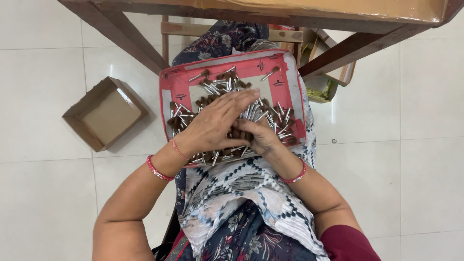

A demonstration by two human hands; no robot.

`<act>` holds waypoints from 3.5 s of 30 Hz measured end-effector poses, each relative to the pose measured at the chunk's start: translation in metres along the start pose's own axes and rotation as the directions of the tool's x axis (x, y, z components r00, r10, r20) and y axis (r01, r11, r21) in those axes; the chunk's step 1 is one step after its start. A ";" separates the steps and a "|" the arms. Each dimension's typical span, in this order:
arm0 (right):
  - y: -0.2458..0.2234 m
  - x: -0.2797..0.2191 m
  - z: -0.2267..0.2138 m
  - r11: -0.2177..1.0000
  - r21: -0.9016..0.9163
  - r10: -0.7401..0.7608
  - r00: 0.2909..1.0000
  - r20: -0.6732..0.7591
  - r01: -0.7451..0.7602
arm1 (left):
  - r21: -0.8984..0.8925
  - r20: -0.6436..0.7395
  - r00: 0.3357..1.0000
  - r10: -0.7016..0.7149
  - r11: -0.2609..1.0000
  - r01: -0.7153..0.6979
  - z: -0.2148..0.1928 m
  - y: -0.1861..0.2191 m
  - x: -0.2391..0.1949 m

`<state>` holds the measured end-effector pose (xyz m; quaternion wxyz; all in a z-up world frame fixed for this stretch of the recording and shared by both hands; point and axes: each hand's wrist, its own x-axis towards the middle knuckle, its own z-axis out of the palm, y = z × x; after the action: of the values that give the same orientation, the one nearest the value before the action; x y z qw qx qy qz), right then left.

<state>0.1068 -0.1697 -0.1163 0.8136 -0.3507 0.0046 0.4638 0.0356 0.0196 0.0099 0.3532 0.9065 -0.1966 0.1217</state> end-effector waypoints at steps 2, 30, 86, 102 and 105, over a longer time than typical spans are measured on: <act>-0.005 -0.001 0.014 0.996 -0.081 0.043 0.998 -0.047 -0.047 | -0.001 0.006 1.000 0.031 1.000 -0.031 -0.007 0.009 0.013; -0.014 -0.010 -0.002 0.983 -0.130 0.107 0.980 -0.166 -0.130 | 0.474 -0.222 0.943 -0.249 0.817 0.327 0.023 -0.146 -0.023; -0.017 -0.006 0.022 0.984 -0.123 -0.131 0.991 0.012 0.132 | -0.183 -0.313 0.920 -0.234 0.966 0.184 -0.012 0.009 0.015; -0.013 -0.011 -0.005 0.994 0.104 0.026 0.999 -0.020 -0.024 | 0.153 -0.291 0.946 0.141 0.983 -0.100 0.013 0.017 -0.013; -0.023 -0.018 0.030 0.998 -0.054 -0.030 1.000 -0.008 0.029 | 0.021 -0.258 0.966 0.029 0.999 -0.024 -0.005 0.019 0.008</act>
<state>0.1043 -0.1735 -0.0752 0.8105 -0.3745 -0.0095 0.4503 0.0340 0.0083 0.0276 0.3659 0.8834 -0.1597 0.2454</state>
